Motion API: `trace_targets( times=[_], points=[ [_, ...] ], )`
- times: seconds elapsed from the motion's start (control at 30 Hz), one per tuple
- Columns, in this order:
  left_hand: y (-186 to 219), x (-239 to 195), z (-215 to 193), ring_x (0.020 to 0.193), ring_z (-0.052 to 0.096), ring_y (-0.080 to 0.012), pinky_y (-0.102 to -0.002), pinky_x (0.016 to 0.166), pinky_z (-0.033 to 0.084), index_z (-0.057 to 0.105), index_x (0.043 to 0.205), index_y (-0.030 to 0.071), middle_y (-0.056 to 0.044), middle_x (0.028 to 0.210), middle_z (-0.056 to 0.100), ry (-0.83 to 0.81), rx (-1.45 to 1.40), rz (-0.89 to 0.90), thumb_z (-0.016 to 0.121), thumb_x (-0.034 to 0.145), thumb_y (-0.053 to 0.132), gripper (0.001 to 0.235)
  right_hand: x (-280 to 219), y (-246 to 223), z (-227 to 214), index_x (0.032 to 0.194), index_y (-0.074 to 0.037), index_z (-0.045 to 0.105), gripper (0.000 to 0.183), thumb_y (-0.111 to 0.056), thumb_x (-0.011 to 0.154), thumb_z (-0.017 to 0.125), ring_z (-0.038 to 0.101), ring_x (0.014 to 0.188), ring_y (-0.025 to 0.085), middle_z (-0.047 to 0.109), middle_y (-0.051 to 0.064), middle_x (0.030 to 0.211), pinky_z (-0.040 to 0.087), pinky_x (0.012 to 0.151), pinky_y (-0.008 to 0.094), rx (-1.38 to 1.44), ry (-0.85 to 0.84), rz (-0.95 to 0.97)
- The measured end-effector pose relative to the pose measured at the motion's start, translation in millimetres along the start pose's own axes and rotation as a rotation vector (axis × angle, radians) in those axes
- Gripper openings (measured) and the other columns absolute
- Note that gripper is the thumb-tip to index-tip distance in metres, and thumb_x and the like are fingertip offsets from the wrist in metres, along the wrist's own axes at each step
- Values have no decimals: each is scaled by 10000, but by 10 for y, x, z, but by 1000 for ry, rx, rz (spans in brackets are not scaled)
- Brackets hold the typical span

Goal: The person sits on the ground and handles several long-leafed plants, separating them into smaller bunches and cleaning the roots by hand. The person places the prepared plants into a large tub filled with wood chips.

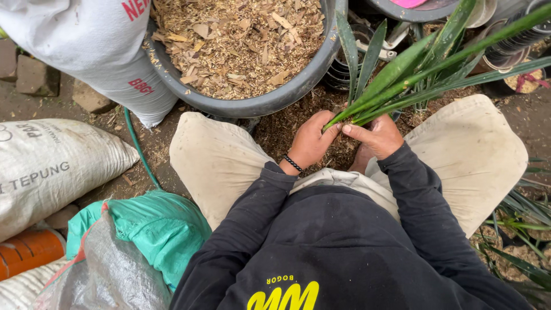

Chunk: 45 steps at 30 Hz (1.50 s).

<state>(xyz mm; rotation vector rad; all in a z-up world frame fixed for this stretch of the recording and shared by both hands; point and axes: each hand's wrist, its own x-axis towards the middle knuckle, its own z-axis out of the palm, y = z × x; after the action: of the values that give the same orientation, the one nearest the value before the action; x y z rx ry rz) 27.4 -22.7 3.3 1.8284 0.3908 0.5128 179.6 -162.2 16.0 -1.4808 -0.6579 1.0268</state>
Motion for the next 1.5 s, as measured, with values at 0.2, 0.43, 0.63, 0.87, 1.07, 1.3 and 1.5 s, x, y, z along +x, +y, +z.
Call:
trace_targets(
  times=[0.2,0.43,0.63,0.87,1.07,1.3,1.5],
  points=[
    [-196,76,116,817,520,-86,-278,731,465,643,1093,37,-6,879,588,-37,-358,-173,609,1055,204,174,-63,49,-59,1390,3,553,521,-70,907,734,610,1165,143,656,52,1272,477,1026,328,69,103,15],
    [-288,161,170,910,528,-69,-251,819,465,638,1138,25,23,986,600,-82,-569,-181,632,1062,256,244,-88,98,-175,1466,28,456,652,-6,875,730,618,1165,164,660,84,1247,498,1026,328,-31,85,12],
    [-340,171,211,994,599,-92,-264,877,509,638,1211,35,1,1075,666,-140,-702,-246,666,1025,326,347,-80,42,-145,1504,23,398,716,-9,868,726,611,1196,178,652,101,1251,494,1043,333,-82,53,45],
    [-498,163,132,1068,606,-81,-266,984,477,684,1307,12,1,1144,706,-81,-773,-334,635,1051,346,423,12,-111,-95,1508,7,432,695,-8,877,724,604,1158,181,608,122,1249,496,1027,346,-147,36,32],
    [-491,131,47,1025,615,-105,-296,945,500,699,1271,1,-18,1104,713,-136,-816,-337,705,1032,349,422,60,-156,-33,1522,4,428,733,-19,847,714,566,1240,186,598,114,1363,438,1104,354,-207,-151,-41],
    [-411,154,-2,997,664,-104,-287,904,533,711,1228,31,-18,1113,735,-51,-749,-360,796,915,264,400,151,-21,-31,1493,-2,441,703,-53,855,730,508,1370,246,560,139,1424,383,1151,388,-225,-207,-92],
    [-366,132,-1,961,667,-124,-295,884,539,730,1125,11,-31,1034,726,19,-658,-358,789,937,215,284,197,63,-52,1447,-45,547,621,-112,880,790,542,1366,294,600,165,1418,387,1167,416,-581,-132,-60]
  ],
)
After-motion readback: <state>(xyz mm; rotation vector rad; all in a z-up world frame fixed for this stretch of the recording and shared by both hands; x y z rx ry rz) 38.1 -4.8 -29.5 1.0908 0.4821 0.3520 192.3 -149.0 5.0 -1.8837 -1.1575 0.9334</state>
